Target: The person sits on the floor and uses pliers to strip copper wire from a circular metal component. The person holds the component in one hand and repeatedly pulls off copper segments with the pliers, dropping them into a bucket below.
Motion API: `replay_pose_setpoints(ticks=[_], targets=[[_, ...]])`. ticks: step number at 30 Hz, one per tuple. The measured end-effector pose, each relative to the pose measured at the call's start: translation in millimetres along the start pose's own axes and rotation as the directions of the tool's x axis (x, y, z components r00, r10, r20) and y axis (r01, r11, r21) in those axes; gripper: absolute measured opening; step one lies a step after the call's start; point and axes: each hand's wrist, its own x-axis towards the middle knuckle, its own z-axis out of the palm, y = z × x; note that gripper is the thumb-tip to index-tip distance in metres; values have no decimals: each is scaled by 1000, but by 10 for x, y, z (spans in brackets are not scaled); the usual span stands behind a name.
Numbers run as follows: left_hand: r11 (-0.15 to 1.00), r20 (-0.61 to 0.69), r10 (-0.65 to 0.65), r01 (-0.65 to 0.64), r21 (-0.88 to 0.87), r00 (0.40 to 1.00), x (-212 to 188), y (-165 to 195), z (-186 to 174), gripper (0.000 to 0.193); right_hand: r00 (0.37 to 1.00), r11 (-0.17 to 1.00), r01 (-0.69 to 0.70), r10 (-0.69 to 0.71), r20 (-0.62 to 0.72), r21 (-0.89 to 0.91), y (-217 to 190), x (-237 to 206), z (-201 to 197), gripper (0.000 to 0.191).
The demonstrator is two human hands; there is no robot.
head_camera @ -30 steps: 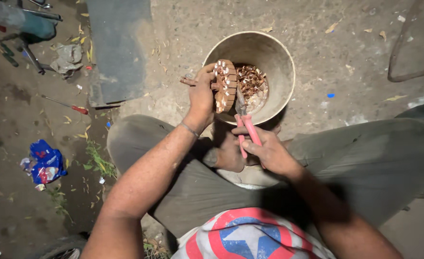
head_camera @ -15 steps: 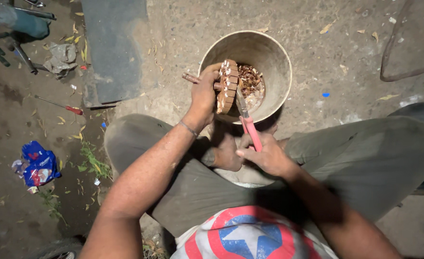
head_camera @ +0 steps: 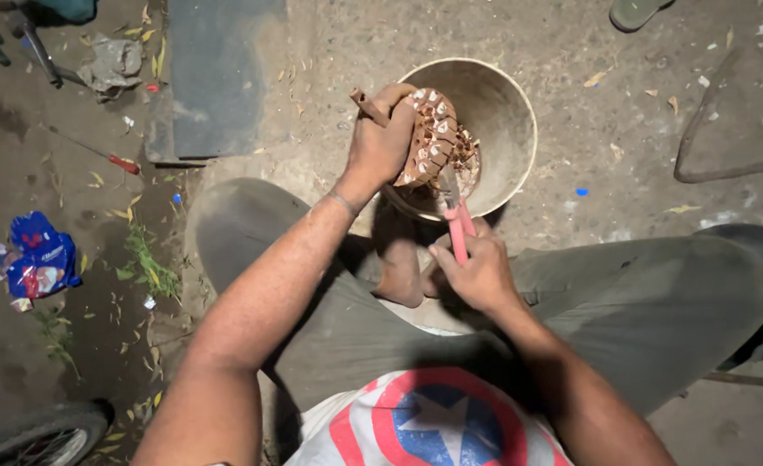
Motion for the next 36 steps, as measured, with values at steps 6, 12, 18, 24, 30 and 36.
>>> replay_pose_setpoints(ticks=[6,12,18,24,30,36], targets=[[837,-6,-238,208,507,971,-79,468,-178,45,991,859,-50,-22,-133,-510,13,123,-146,30],[921,33,-208,184,342,978,15,143,-203,45,960,759,-66,-130,-250,-647,-172,168,-325,23],[759,39,-190,172,-628,981,-57,-389,-74,30,960,849,98,-217,-175,-520,-283,91,-330,50],[424,214,-229,295,-856,950,-57,-305,-238,39,914,789,-336,141,381,514,-290,-64,-286,48],[568,227,-141,267,-778,964,-54,29,-246,49,769,211,-575,-191,611,790,-553,-67,-580,50],[724,274,-22,204,-659,962,-100,234,-177,54,708,182,-662,-166,687,727,-554,18,-644,49]])
